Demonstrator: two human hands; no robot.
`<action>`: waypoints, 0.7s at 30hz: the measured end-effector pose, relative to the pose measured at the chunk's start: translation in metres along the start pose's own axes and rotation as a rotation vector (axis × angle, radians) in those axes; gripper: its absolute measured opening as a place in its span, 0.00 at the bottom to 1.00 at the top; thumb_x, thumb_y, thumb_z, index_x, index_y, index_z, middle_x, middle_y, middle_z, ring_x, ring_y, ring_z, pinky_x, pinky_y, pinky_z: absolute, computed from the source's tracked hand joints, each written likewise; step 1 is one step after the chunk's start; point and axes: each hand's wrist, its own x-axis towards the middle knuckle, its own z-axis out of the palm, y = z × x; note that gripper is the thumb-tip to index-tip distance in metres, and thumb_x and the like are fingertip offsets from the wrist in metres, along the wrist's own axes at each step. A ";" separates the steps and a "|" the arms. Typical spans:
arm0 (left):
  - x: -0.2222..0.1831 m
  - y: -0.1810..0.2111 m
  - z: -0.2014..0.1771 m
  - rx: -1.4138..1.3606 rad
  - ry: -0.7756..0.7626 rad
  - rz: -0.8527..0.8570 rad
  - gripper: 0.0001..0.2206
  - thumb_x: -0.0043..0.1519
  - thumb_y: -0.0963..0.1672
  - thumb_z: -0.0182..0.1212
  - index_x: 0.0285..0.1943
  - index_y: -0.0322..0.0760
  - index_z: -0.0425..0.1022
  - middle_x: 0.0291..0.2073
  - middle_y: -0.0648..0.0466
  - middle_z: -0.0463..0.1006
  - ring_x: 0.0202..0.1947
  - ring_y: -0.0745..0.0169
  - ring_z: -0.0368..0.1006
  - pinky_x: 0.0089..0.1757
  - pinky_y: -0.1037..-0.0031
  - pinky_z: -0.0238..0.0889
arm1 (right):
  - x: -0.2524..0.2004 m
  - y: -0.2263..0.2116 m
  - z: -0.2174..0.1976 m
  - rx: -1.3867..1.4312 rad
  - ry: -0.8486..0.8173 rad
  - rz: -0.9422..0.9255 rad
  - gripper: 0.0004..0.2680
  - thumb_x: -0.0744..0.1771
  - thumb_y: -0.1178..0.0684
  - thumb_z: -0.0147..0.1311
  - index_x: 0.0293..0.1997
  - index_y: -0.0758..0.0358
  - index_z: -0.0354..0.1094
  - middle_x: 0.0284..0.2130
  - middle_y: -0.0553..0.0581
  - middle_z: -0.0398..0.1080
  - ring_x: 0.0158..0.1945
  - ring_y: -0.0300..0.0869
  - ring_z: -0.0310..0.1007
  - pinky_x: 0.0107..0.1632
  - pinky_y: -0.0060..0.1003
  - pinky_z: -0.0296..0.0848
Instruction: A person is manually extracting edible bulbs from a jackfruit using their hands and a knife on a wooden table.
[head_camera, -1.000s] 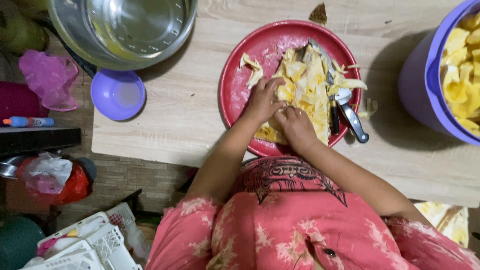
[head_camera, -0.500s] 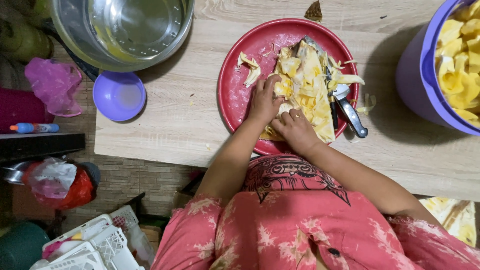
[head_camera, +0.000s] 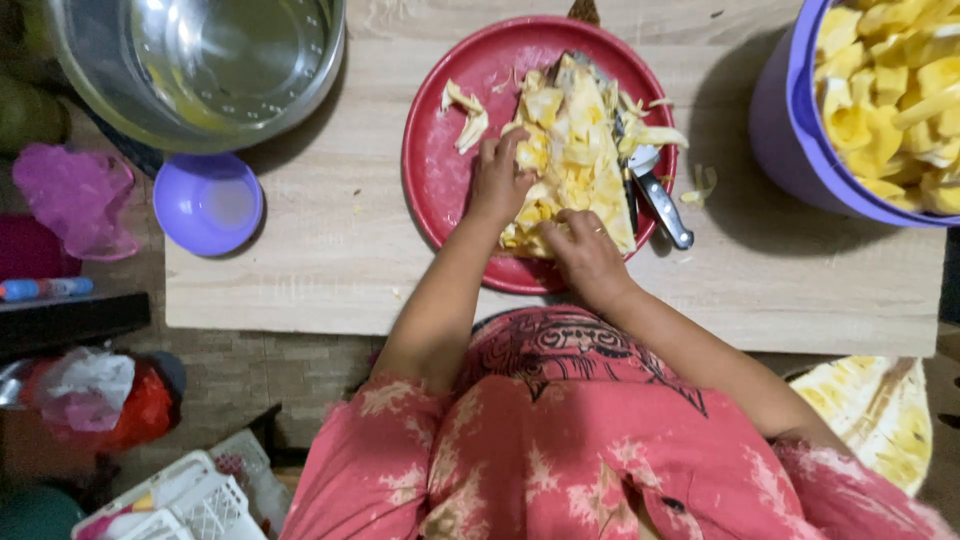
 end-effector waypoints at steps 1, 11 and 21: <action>0.000 0.003 -0.004 -0.032 -0.016 0.014 0.32 0.53 0.39 0.74 0.64 0.56 0.64 0.48 0.46 0.68 0.46 0.34 0.77 0.49 0.53 0.73 | 0.001 0.018 0.007 0.037 0.031 0.037 0.13 0.66 0.56 0.58 0.55 0.60 0.67 0.43 0.66 0.68 0.46 0.62 0.70 0.48 0.50 0.72; -0.038 -0.002 -0.037 -0.231 -0.031 -0.144 0.16 0.58 0.40 0.65 0.55 0.49 0.75 0.42 0.51 0.74 0.38 0.61 0.76 0.40 0.75 0.74 | 0.015 0.017 0.004 0.328 0.099 0.138 0.20 0.63 0.55 0.60 0.63 0.59 0.65 0.47 0.61 0.67 0.56 0.59 0.69 0.57 0.48 0.71; -0.041 -0.039 -0.022 0.004 -0.362 0.045 0.35 0.47 0.34 0.61 0.68 0.42 0.63 0.58 0.41 0.69 0.60 0.31 0.68 0.61 0.53 0.62 | 0.072 0.007 0.077 -0.189 -0.486 0.169 0.16 0.60 0.45 0.61 0.51 0.49 0.75 0.45 0.61 0.73 0.39 0.58 0.78 0.43 0.51 0.72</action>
